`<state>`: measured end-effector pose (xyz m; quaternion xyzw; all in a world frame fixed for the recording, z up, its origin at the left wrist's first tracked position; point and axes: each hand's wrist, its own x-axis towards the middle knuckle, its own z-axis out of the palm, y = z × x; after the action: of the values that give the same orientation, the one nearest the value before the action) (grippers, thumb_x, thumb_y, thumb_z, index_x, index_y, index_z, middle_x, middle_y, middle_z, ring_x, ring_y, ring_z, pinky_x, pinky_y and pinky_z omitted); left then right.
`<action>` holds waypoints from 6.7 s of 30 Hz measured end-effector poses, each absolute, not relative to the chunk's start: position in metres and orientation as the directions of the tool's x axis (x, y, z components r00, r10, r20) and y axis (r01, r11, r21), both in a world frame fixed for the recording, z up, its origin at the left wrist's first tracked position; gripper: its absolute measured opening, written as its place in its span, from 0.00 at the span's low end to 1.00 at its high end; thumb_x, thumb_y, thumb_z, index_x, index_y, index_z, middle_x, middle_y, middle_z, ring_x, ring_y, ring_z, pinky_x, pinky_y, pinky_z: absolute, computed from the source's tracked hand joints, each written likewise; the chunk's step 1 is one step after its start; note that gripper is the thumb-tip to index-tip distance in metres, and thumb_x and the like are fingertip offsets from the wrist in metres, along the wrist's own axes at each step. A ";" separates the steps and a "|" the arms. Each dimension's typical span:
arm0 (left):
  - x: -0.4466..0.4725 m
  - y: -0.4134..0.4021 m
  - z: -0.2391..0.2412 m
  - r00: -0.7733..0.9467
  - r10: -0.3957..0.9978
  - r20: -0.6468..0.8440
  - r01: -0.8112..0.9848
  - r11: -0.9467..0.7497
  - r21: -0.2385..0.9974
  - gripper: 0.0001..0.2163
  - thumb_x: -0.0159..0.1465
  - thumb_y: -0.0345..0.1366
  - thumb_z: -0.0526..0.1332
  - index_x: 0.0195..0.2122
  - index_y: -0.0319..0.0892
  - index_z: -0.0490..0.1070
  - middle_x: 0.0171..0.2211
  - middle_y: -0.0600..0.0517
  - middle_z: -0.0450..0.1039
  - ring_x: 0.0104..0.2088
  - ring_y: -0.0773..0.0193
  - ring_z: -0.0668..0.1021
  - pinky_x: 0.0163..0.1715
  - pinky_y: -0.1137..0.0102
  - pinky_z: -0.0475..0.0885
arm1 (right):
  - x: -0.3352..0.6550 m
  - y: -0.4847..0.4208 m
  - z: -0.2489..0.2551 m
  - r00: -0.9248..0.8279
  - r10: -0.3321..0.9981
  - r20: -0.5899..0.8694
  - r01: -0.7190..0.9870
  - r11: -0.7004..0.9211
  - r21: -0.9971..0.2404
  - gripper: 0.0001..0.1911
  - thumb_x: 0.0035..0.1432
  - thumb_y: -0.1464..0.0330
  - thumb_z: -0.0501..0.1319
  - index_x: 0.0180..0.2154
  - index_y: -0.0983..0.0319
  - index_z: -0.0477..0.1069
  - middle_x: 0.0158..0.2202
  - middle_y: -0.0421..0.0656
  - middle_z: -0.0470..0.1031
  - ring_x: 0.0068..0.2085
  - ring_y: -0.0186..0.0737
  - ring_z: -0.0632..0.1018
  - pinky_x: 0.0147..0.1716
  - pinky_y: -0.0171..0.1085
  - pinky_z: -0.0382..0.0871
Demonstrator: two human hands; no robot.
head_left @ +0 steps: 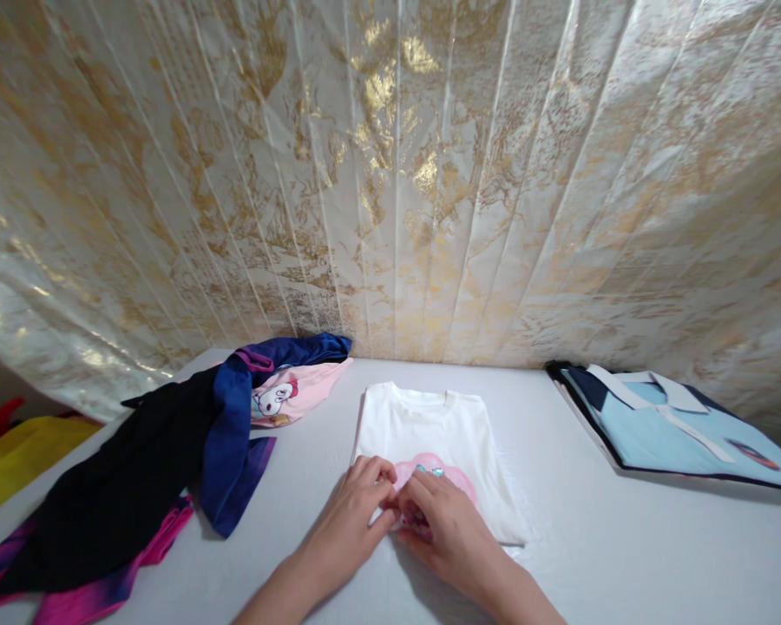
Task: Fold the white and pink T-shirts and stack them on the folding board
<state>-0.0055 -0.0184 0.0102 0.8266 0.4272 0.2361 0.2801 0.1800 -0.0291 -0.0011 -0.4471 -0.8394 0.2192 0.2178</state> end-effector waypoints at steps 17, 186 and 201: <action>-0.005 -0.019 0.012 0.518 0.843 0.142 0.581 -0.469 0.665 0.07 0.61 0.24 0.57 0.30 0.43 0.67 0.43 0.51 0.68 0.48 0.59 0.68 0.49 0.65 0.64 | 0.179 -0.029 0.001 -0.512 0.845 0.157 0.673 0.508 -0.538 0.11 0.51 0.77 0.60 0.36 0.59 0.64 0.36 0.41 0.72 0.37 0.41 0.70 0.36 0.37 0.58; 0.037 -0.030 0.002 0.508 0.821 0.259 0.605 -0.555 0.571 0.11 0.55 0.19 0.56 0.29 0.44 0.61 0.36 0.53 0.68 0.40 0.60 0.70 0.39 0.67 0.64 | 0.219 -0.042 -0.002 -0.543 0.789 0.286 0.623 0.608 -0.493 0.13 0.53 0.80 0.58 0.38 0.58 0.64 0.43 0.44 0.71 0.43 0.45 0.70 0.48 0.45 0.64; 0.034 -0.029 0.002 0.504 0.829 0.240 0.584 -0.533 0.613 0.09 0.56 0.21 0.57 0.30 0.44 0.63 0.36 0.54 0.68 0.41 0.60 0.70 0.40 0.67 0.63 | 0.219 -0.041 0.000 -0.538 0.770 0.343 0.573 0.633 -0.521 0.10 0.58 0.78 0.57 0.37 0.58 0.62 0.40 0.43 0.71 0.42 0.43 0.70 0.45 0.42 0.64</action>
<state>0.0343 -0.0287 0.0017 0.8351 0.4231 0.2624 0.2338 0.2195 -0.0411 0.0002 -0.3907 -0.8591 0.1762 0.2799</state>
